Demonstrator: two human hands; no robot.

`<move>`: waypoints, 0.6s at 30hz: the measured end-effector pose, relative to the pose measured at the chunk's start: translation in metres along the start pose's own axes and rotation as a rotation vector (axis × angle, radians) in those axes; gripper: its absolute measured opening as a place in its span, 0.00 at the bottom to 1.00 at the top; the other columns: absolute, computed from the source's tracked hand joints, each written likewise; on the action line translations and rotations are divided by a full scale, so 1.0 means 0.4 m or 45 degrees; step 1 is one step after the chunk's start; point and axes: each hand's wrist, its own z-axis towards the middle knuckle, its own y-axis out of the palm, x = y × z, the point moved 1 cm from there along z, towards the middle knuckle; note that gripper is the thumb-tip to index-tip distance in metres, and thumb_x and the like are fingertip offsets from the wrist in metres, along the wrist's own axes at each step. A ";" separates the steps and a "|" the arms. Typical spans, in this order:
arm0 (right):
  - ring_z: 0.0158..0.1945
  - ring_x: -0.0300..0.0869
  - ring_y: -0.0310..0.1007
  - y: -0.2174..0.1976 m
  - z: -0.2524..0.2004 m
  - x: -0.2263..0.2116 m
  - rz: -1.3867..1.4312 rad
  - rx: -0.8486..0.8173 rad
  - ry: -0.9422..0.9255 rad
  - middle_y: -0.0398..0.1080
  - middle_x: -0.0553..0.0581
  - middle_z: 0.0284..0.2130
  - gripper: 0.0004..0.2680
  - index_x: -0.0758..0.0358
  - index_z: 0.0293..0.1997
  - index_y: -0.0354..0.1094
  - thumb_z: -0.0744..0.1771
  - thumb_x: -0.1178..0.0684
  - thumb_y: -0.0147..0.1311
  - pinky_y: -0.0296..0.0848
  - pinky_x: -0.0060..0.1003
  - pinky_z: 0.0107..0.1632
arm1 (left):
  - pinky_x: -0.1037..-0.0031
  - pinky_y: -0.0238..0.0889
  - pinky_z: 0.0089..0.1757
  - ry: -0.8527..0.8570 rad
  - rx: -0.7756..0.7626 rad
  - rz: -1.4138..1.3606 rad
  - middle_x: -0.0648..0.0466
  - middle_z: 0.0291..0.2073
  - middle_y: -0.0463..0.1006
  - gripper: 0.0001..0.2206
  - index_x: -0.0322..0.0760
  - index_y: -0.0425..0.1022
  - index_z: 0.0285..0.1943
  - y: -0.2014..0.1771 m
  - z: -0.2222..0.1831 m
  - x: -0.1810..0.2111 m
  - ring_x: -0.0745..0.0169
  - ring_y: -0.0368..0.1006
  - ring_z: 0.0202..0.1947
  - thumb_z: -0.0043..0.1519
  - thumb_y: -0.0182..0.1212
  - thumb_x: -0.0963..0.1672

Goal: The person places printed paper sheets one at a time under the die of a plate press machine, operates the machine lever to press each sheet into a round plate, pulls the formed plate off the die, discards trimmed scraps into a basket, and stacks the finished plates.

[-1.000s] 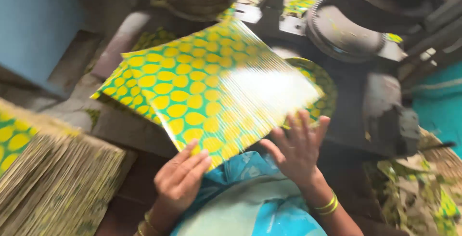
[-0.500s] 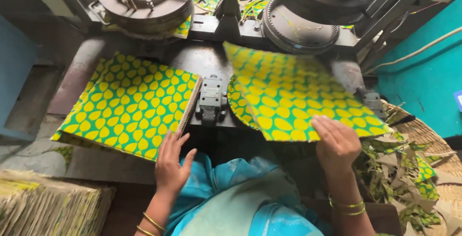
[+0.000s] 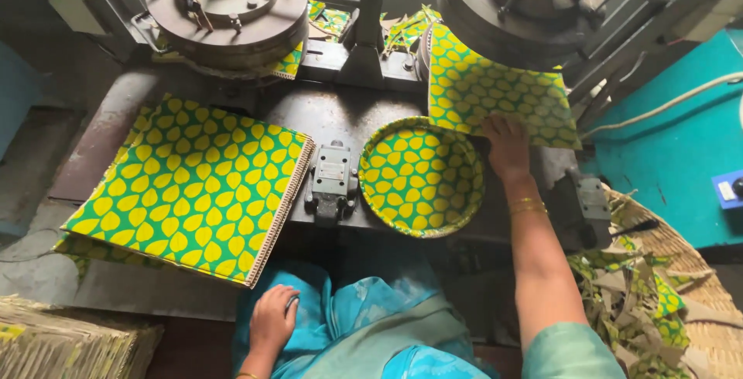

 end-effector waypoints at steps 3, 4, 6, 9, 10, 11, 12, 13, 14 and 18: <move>0.69 0.54 0.60 0.098 0.061 0.046 -0.064 -0.119 0.076 0.66 0.53 0.64 0.22 0.51 0.65 0.66 0.63 0.62 0.50 0.54 0.63 0.69 | 0.60 0.63 0.54 -0.062 0.032 -0.054 0.55 0.46 0.82 0.08 0.44 0.82 0.42 -0.001 0.008 -0.005 0.53 0.72 0.56 0.55 0.64 0.44; 0.69 0.55 0.59 0.127 0.079 0.061 -0.101 -0.166 0.122 0.66 0.51 0.65 0.21 0.50 0.66 0.65 0.64 0.61 0.50 0.53 0.64 0.69 | 0.60 0.63 0.54 -0.014 0.049 -0.052 0.56 0.44 0.82 0.08 0.44 0.82 0.41 0.001 0.011 -0.005 0.53 0.73 0.55 0.55 0.63 0.43; 0.71 0.55 0.58 0.145 0.114 0.063 -0.107 -0.195 0.172 0.65 0.53 0.65 0.20 0.51 0.67 0.65 0.66 0.60 0.49 0.54 0.64 0.68 | 0.61 0.63 0.53 -0.042 0.040 -0.062 0.57 0.43 0.82 0.07 0.45 0.82 0.40 0.009 0.024 -0.004 0.54 0.73 0.54 0.54 0.63 0.43; 0.72 0.58 0.57 0.172 0.144 0.020 -0.175 -0.188 0.252 0.65 0.58 0.66 0.18 0.54 0.67 0.65 0.68 0.57 0.49 0.58 0.63 0.66 | 0.61 0.64 0.52 -0.063 0.048 -0.084 0.57 0.40 0.82 0.06 0.45 0.82 0.38 0.013 0.028 -0.008 0.54 0.75 0.52 0.54 0.64 0.43; 0.72 0.60 0.57 0.181 0.150 -0.002 -0.240 -0.146 0.284 0.65 0.63 0.66 0.17 0.56 0.67 0.65 0.68 0.55 0.49 0.61 0.62 0.63 | 0.61 0.64 0.51 -0.052 0.071 -0.097 0.57 0.39 0.82 0.06 0.45 0.82 0.38 0.012 0.027 -0.011 0.54 0.75 0.51 0.53 0.64 0.43; 0.72 0.60 0.57 0.175 0.179 -0.044 -0.240 -0.140 0.281 0.65 0.63 0.66 0.17 0.56 0.67 0.65 0.68 0.55 0.49 0.61 0.62 0.63 | 0.61 0.64 0.51 -0.052 0.077 -0.097 0.57 0.39 0.82 0.06 0.45 0.82 0.38 0.014 0.036 -0.012 0.54 0.75 0.51 0.53 0.64 0.43; 0.69 0.62 0.58 0.165 0.208 -0.087 -0.254 0.009 0.237 0.65 0.66 0.64 0.19 0.58 0.65 0.66 0.65 0.52 0.50 0.62 0.61 0.61 | 0.62 0.65 0.50 -0.085 0.058 -0.114 0.56 0.39 0.82 0.06 0.45 0.82 0.38 0.017 0.044 -0.013 0.54 0.75 0.50 0.54 0.64 0.43; 0.66 0.64 0.60 0.156 0.218 -0.133 -0.265 0.148 0.198 0.66 0.70 0.63 0.22 0.61 0.64 0.66 0.62 0.48 0.51 0.63 0.61 0.58 | 0.63 0.66 0.49 -0.119 0.028 -0.128 0.56 0.40 0.82 0.06 0.44 0.81 0.38 0.015 0.039 -0.014 0.54 0.75 0.49 0.54 0.64 0.43; 0.66 0.64 0.60 0.184 0.230 -0.150 -0.263 0.142 0.200 0.66 0.70 0.63 0.22 0.61 0.64 0.66 0.62 0.48 0.51 0.63 0.61 0.58 | 0.63 0.66 0.49 -0.121 0.021 -0.126 0.56 0.40 0.82 0.06 0.44 0.81 0.38 0.015 0.041 -0.012 0.54 0.75 0.49 0.54 0.64 0.43; 0.57 0.63 0.67 0.259 0.254 -0.196 -0.197 -0.076 0.363 0.70 0.66 0.56 0.20 0.60 0.66 0.66 0.65 0.52 0.50 0.64 0.60 0.58 | 0.63 0.66 0.48 -0.124 0.045 -0.155 0.54 0.40 0.82 0.07 0.43 0.82 0.40 -0.001 0.048 -0.002 0.54 0.76 0.49 0.53 0.64 0.42</move>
